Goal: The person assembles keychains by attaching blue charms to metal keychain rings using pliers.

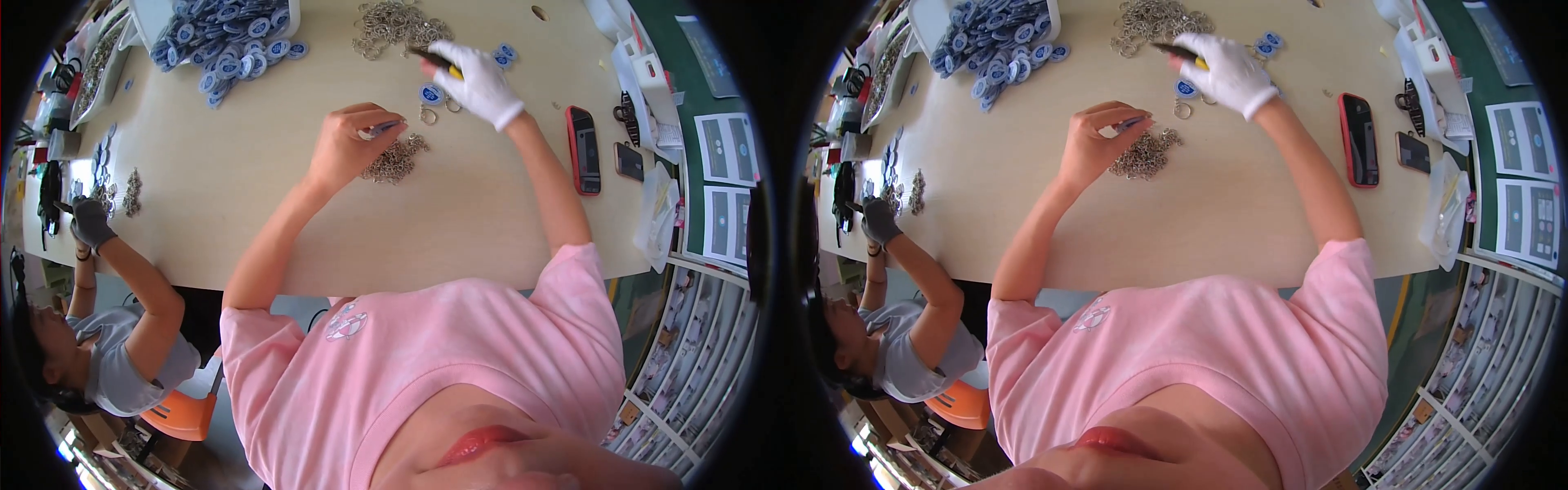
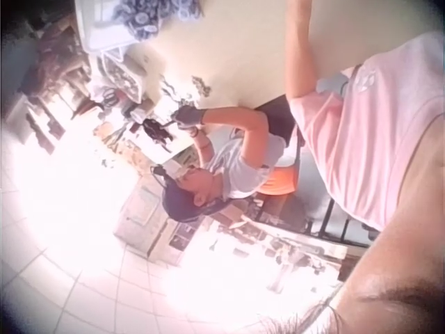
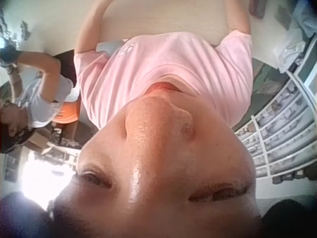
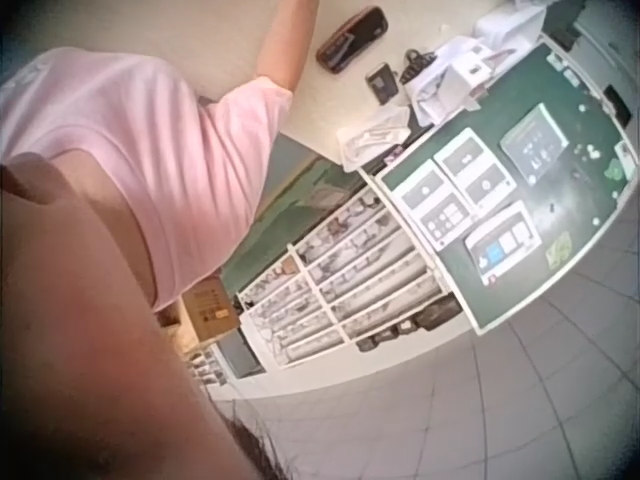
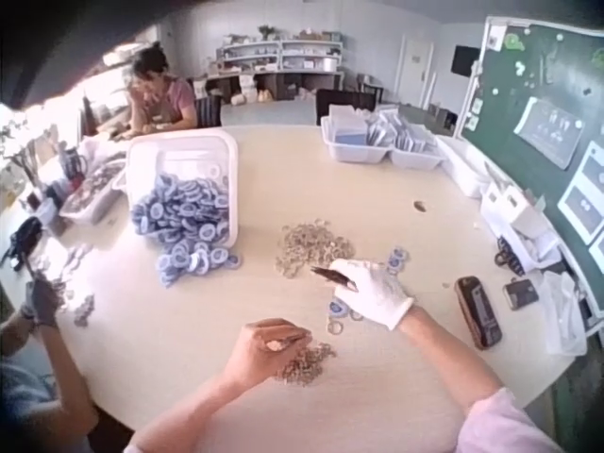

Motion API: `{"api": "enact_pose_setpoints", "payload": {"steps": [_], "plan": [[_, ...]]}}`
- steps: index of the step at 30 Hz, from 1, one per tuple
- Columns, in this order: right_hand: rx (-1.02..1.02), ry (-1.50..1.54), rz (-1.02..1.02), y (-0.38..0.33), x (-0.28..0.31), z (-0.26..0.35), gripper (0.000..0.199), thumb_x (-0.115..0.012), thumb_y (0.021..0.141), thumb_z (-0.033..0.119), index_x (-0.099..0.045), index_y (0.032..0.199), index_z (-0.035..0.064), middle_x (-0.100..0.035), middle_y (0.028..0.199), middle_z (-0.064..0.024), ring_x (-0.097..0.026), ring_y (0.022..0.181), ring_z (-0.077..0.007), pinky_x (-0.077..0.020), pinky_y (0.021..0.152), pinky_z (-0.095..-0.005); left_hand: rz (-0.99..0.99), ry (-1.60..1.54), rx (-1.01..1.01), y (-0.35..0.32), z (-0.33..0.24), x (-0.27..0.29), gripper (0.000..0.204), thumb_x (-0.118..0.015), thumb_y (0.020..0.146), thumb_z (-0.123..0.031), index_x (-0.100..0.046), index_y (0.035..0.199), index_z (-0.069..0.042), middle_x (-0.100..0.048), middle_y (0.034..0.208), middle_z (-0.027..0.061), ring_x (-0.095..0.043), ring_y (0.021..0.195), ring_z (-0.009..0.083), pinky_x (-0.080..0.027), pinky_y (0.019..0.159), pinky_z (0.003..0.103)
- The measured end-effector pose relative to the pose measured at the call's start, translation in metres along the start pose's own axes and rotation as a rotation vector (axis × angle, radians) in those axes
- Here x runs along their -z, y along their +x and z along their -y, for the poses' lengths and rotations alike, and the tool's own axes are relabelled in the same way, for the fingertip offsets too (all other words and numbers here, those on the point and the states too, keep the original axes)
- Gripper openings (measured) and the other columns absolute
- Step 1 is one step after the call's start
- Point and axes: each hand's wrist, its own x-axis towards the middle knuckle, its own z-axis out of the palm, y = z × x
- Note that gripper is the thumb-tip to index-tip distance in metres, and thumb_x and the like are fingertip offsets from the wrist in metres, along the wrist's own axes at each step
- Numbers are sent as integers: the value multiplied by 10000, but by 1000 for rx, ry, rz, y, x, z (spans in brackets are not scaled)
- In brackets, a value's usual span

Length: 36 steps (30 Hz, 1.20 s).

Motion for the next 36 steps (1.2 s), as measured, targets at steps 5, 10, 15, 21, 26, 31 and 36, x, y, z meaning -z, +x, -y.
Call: {"api": "enact_pose_setpoints", "payload": {"steps": [5, 10, 15, 21, 26, 31, 36], "plan": [[126, -405, -105, 44, -24, -52, 291, -668, 852, 246, -635, 1104, 106, -642, 1018, -74, -642, 895, -323, -520, 784, -435, -40, 37, -1, 4, 17, 3, 109, -724, 812, -81, -746, 911, -41, -710, 841, 70, -662, 691, 192, -532, 628, 290], [208, -655, 3, 56, -25, -59, 272, -675, 832, 217, -630, 1080, 117, -592, 1048, -67, -632, 848, -324, -534, 784, -427, -79, 94, 10, 4, 26, 7, 110, -710, 827, -91, -742, 915, -33, -713, 878, 76, -664, 709, 201, -537, 636, 301], [267, -712, -66, 52, -26, -56, 245, -677, 826, 199, -627, 1039, 88, -593, 1000, -91, -650, 800, -340, -549, 736, -440, -164, 22, -30, 4, 37, 3, 117, -731, 808, -73, -746, 920, -45, -684, 924, 87, -650, 772, 206, -538, 688, 304], [59, -448, -70, 50, -25, -62, 219, -624, 898, 220, -620, 1043, 55, -606, 1044, -142, -641, 865, -351, -534, 769, -427, -184, 49, 51, 6, 38, 6, 153, -751, 807, -92, -759, 960, -87, -644, 911, 48, -621, 760, 166, -519, 678, 288], [-28, 437, -56, 33, -2, -17, 295, -542, 979, 307, -591, 1075, 32, -651, 956, -76, -608, 859, -175, -471, 766, -307, -244, 16, 62, 6, 34, 5, 167, -749, 814, -83, -759, 979, -97, -664, 920, 50, -621, 755, 159, -514, 669, 280], [-71, 696, 147, 12, 2, 27, 316, -501, 1003, 335, -567, 1096, 41, -647, 954, -18, -517, 830, -82, -438, 764, -246, -257, -24, -11, 3, 33, 1, 169, -736, 817, -57, -748, 985, -67, -682, 917, 61, -638, 778, 163, -522, 679, 275], [-59, 606, 227, 1, 6, 54, 300, -509, 1003, 322, -545, 1072, 32, -633, 908, -24, -534, 852, -91, -430, 780, -246, -278, -15, -103, 2, 28, 1, 155, -718, 812, -28, -729, 966, -22, -684, 903, 77, -654, 771, 192, -546, 694, 296]]}}
